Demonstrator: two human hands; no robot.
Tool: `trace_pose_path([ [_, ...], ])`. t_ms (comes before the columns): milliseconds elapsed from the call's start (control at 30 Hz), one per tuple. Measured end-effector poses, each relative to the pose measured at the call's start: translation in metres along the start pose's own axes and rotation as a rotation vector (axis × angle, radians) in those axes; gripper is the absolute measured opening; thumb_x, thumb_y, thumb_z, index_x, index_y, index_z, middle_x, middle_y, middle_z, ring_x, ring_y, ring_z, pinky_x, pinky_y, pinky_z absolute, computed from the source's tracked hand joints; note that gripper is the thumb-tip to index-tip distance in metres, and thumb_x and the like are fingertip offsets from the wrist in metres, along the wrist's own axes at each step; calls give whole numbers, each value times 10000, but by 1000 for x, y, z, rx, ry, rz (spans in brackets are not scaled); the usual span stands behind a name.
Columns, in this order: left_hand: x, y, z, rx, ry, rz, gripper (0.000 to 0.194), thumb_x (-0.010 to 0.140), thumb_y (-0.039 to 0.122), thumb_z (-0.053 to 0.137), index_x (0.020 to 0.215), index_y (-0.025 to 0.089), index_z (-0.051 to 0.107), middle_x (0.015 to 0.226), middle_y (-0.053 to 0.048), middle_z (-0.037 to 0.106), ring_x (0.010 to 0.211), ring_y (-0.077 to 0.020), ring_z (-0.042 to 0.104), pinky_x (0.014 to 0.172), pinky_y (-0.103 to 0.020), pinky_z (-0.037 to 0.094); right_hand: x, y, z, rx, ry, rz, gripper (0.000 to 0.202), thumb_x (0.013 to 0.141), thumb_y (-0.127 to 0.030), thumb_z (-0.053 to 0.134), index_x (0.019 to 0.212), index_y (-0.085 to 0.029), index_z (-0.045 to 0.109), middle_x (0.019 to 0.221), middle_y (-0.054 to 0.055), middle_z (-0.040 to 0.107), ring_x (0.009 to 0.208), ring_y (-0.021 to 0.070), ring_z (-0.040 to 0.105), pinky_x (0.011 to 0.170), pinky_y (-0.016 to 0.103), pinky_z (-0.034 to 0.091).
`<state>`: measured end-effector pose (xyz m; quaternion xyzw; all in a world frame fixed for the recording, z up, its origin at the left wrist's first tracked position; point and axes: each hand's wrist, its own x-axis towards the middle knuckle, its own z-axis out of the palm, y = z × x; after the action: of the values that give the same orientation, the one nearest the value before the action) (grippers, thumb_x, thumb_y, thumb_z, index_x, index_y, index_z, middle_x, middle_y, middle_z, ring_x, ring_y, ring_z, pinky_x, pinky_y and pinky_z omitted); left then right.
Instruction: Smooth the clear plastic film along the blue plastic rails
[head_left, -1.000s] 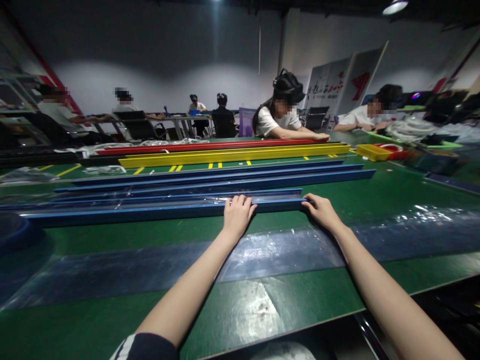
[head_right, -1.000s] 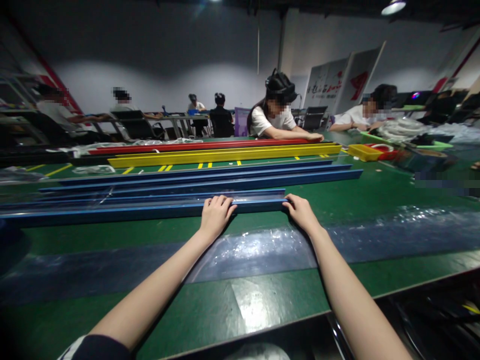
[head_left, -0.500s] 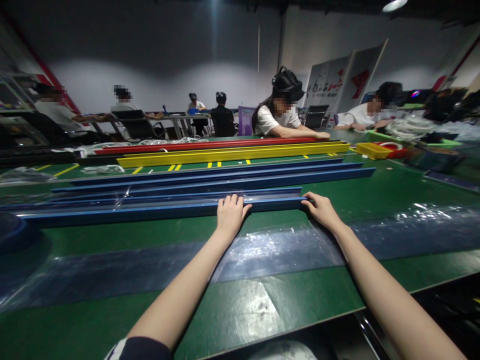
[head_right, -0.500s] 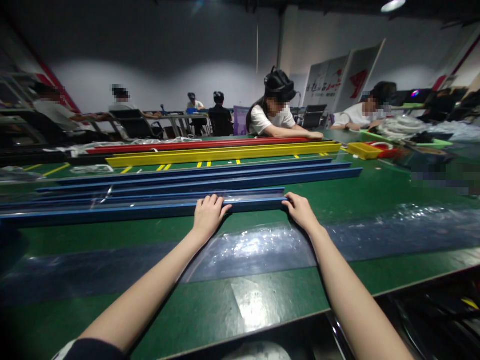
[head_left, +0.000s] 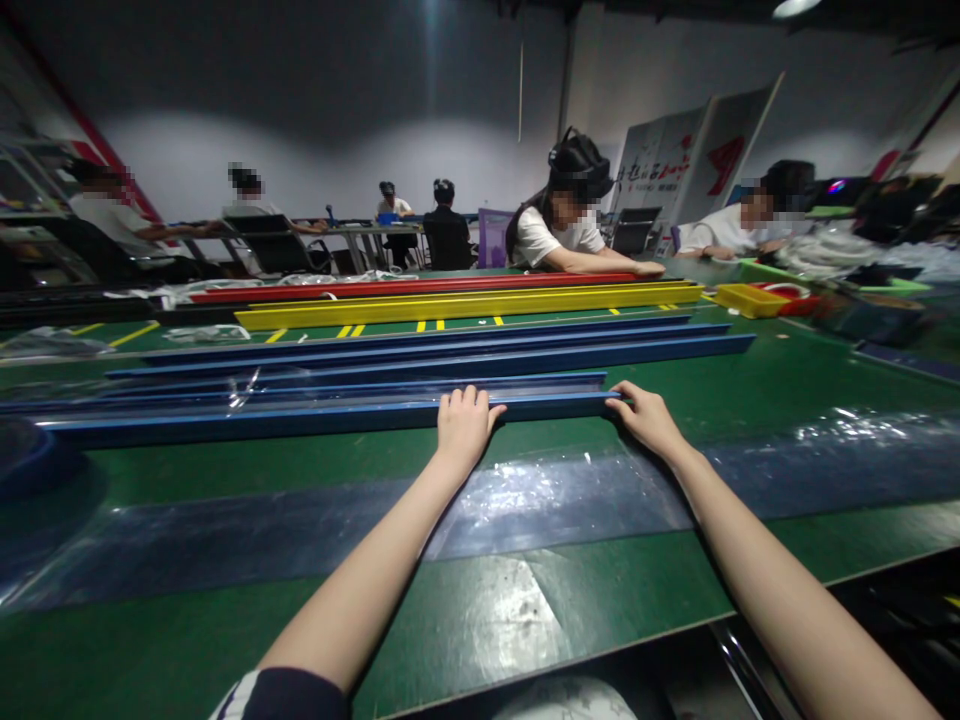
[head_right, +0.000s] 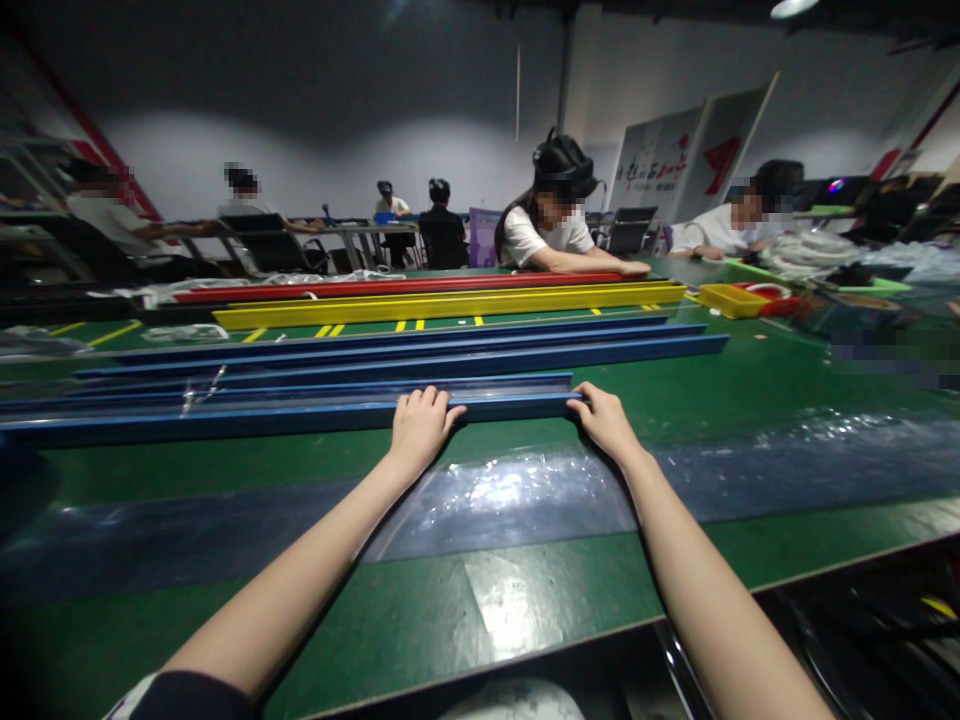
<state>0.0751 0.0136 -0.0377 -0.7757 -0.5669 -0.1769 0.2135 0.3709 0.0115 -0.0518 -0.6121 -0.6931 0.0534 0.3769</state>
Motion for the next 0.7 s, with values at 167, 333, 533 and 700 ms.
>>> trace_pose_path([
  [167,1,-1,-2,-19,-47,-12,413,889,489,381,899,149,615,924,-129,617,874,-268,538,731,-353,318,0,-2,-1,16,-7,33,207,755,-373,492,800,-197,590,746,43,653,628,162,552,627,270,406],
  [333,3,-3,-2,-35,-74,-2,441,892,506,360,889,148,618,905,-122,626,860,-261,550,725,-349,303,0,-1,0,34,-16,51,199,753,-376,497,789,-201,584,730,33,643,627,158,543,627,267,400],
  [533,3,-5,-1,-33,-71,18,452,898,511,339,878,153,614,895,-112,634,860,-253,556,722,-347,295,0,-1,0,43,-16,67,204,742,-382,507,779,-198,587,709,27,638,601,148,531,603,257,394],
  [700,3,-6,-1,-52,-64,24,447,898,511,343,864,155,611,889,-113,637,856,-249,555,718,-345,289,0,-2,-1,44,-23,68,201,745,-382,500,783,-201,579,701,27,631,609,153,538,603,259,393],
])
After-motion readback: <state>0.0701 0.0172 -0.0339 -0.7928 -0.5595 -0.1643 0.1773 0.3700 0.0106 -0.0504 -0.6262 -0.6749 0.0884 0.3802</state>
